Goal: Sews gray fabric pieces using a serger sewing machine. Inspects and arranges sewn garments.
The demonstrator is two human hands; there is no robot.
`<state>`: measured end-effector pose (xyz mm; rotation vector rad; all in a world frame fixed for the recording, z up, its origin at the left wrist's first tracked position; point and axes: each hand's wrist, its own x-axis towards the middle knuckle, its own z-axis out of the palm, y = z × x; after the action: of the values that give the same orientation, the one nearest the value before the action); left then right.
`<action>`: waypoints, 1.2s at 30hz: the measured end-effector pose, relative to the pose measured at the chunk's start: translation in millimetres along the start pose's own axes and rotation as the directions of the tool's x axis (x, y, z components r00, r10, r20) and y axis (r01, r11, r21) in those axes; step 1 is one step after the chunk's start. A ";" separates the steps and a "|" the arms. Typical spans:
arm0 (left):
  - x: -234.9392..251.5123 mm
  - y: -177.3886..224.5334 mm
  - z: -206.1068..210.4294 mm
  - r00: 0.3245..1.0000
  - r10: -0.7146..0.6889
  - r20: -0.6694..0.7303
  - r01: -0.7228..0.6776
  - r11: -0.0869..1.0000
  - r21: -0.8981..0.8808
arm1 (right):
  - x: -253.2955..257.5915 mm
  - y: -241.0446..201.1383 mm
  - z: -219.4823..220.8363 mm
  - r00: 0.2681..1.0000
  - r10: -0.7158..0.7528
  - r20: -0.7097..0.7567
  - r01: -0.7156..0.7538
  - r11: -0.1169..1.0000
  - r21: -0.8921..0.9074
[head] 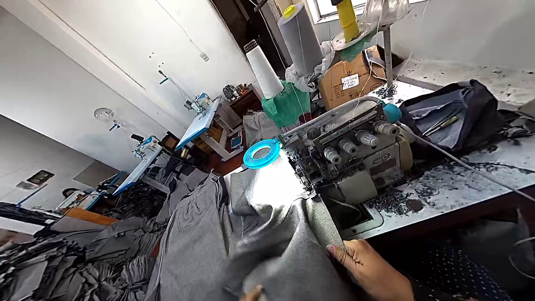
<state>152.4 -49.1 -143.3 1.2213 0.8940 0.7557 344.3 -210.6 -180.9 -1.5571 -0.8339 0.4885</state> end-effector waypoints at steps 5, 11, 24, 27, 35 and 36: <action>43.5 93.6 -2.7 0.964 0.229 -0.132 -0.193 0.952 0.238 | 8.9 -2.7 -2.0 0.997 -0.053 -0.060 0.043 0.986 -0.161; 95.6 135.4 26.1 0.960 0.253 -0.120 -0.221 0.948 0.228 | 13.2 -1.5 13.9 0.983 -0.109 -0.146 0.091 0.988 -0.121; 196.6 201.9 68.8 0.951 0.262 -0.164 -0.200 0.926 0.320 | 42.0 -22.4 16.2 0.959 0.252 -0.130 -0.217 0.948 0.233; 208.3 209.9 70.6 0.939 0.301 -0.168 -0.237 0.918 0.317 | 51.0 -28.3 6.4 0.953 0.303 -0.025 -0.290 0.930 0.225; 205.1 146.3 18.0 0.873 0.368 -0.321 -0.216 0.881 0.422 | 0.3 10.6 35.2 0.996 -0.019 -0.084 0.021 0.999 0.027; 197.8 121.3 11.6 0.862 0.408 -0.300 -0.237 0.849 0.473 | -3.1 12.5 33.6 0.987 -0.079 -0.140 0.082 0.997 0.012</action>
<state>252.4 141.3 -55.4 1.6720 1.2391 1.1551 320.9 -190.5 -199.2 -1.5165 -0.7796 0.3238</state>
